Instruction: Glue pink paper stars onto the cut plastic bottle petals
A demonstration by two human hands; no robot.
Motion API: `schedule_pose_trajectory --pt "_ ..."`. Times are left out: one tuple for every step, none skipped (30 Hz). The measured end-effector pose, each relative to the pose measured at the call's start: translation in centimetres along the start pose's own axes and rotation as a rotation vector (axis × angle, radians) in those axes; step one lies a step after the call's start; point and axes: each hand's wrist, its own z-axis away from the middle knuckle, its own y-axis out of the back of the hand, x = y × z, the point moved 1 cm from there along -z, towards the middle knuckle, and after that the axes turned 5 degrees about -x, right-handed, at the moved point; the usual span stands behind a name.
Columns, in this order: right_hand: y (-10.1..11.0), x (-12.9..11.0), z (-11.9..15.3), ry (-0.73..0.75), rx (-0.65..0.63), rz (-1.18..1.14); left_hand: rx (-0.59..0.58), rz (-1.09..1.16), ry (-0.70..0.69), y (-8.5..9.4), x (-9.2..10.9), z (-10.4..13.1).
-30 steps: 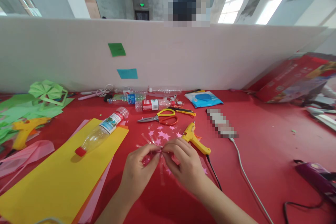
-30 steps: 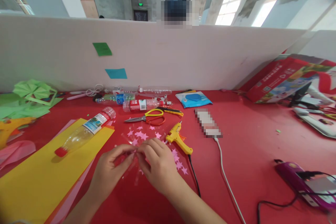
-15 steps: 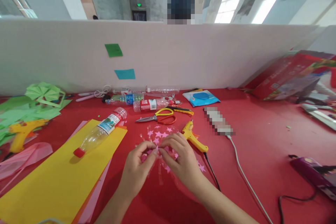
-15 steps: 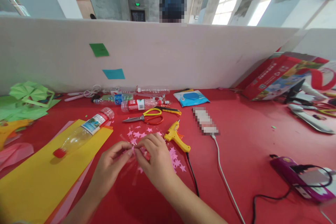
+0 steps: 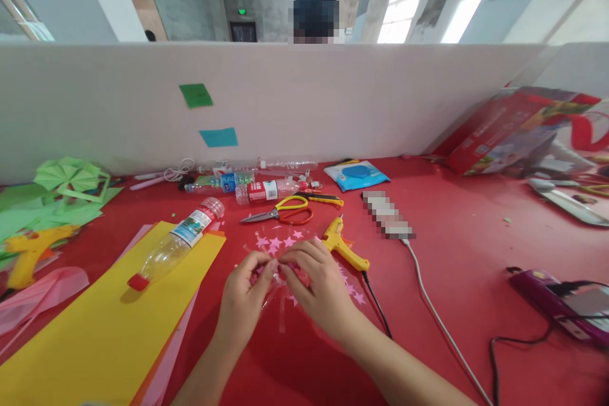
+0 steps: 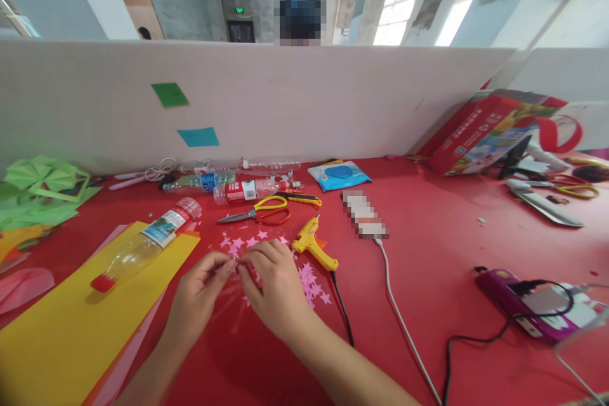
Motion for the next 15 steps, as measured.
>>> schedule_pose_trajectory --pt "0.0 0.03 0.02 0.001 0.002 0.007 0.007 -0.003 -0.005 -0.01 0.0 -0.03" --pt "-0.01 0.04 0.04 0.005 0.002 0.015 0.015 -0.005 -0.012 -0.04 -0.01 -0.06" --pt "-0.02 0.04 0.07 0.011 0.001 0.022 0.026 -0.005 -0.02 -0.07 -0.04 -0.08" --pt "-0.04 0.04 0.11 0.017 0.0 0.03 0.038 -0.006 -0.029 -0.11 -0.09 -0.08" --pt "-0.08 0.03 0.14 0.025 -0.002 0.036 0.048 -0.009 -0.039 -0.15 -0.16 -0.09" --pt "-0.13 0.03 0.17 0.033 -0.005 0.043 0.056 -0.012 -0.048 -0.2 -0.24 -0.09" --pt "-0.19 0.04 0.19 0.04 -0.009 0.051 0.059 -0.016 -0.055 -0.24 -0.34 -0.1" --pt "-0.25 0.06 0.2 0.045 -0.011 0.06 0.058 -0.022 -0.06 -0.27 -0.42 -0.12" --pt "-0.3 0.09 0.2 0.049 -0.012 0.068 0.054 -0.028 -0.065 -0.29 -0.49 -0.15" --pt "-0.33 0.12 0.19 0.05 -0.012 0.076 0.049 -0.031 -0.068 -0.28 -0.53 -0.19" --pt "-0.36 0.16 0.17 0.049 -0.011 0.083 0.045 -0.029 -0.069 -0.27 -0.55 -0.24" --pt "-0.36 0.2 0.14 0.048 -0.007 0.088 0.039 -0.023 -0.066 -0.23 -0.54 -0.31" --pt "-0.36 0.24 0.12 0.048 -0.003 0.093 0.032 -0.014 -0.058 -0.18 -0.5 -0.37" --pt "-0.35 0.27 0.1 0.048 0.002 0.097 0.026 0.002 -0.048 -0.13 -0.45 -0.44" --pt "-0.33 0.29 0.09 0.048 0.009 0.102 0.023 0.02 -0.037 -0.07 -0.4 -0.5"
